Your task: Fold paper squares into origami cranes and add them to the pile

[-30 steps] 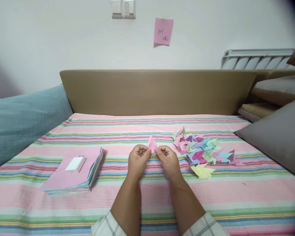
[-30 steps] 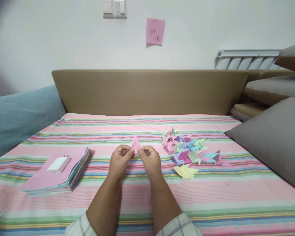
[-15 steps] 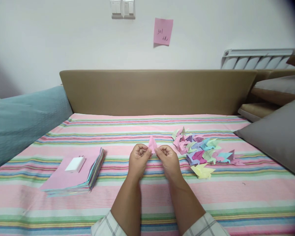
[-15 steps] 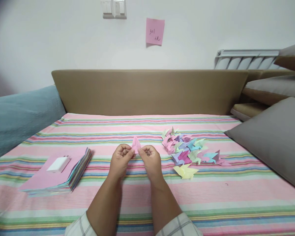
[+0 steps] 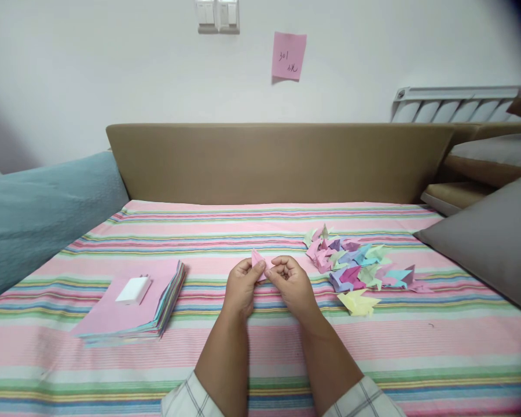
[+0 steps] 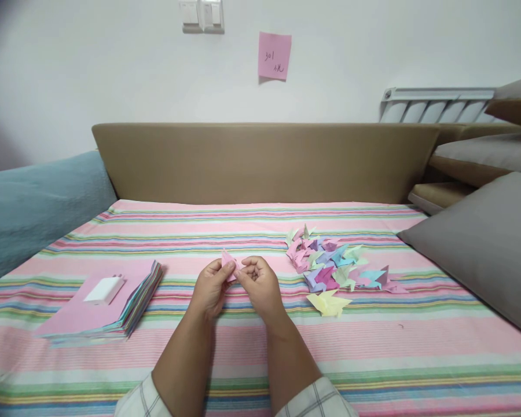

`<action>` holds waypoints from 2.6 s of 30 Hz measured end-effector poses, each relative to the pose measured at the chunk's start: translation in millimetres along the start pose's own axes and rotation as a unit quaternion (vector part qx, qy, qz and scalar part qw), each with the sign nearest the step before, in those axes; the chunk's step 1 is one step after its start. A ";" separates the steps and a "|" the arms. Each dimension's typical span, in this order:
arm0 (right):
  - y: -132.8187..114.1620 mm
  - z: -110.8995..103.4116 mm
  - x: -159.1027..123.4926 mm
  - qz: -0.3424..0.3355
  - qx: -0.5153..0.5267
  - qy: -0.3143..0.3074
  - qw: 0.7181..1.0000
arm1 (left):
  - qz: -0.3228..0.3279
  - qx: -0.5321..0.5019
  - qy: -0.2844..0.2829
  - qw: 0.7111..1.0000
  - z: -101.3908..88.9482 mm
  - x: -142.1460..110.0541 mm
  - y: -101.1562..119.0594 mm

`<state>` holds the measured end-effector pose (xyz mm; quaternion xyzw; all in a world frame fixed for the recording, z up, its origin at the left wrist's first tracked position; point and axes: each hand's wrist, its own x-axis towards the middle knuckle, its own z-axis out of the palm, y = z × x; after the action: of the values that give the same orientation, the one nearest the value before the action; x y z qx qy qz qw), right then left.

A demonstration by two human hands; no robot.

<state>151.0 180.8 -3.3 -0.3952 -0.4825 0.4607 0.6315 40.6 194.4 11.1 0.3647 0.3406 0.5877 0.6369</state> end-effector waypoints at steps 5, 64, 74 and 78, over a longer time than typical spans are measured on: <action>-0.1 -0.1 -1.0 0.007 -0.018 -0.020 1.000 | -0.030 -0.055 0.002 0.998 -0.1 0.8 0.9; 7.0 -2.3 3.0 0.068 0.092 0.024 0.993 | -0.055 -0.039 -0.056 0.996 -1.8 -0.2 0.0; 9.9 -3.6 4.7 0.061 0.077 0.028 0.995 | -0.026 -0.038 -0.039 0.998 -1.9 1.1 -1.6; 10.2 -4.0 4.5 0.058 0.079 0.036 0.995 | -0.044 -0.043 -0.037 0.997 -0.7 -0.6 -0.4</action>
<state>153.3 187.6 -12.7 -0.3873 -0.3982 0.5187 0.6499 40.2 193.8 10.4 0.3431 0.3072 0.5597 0.6890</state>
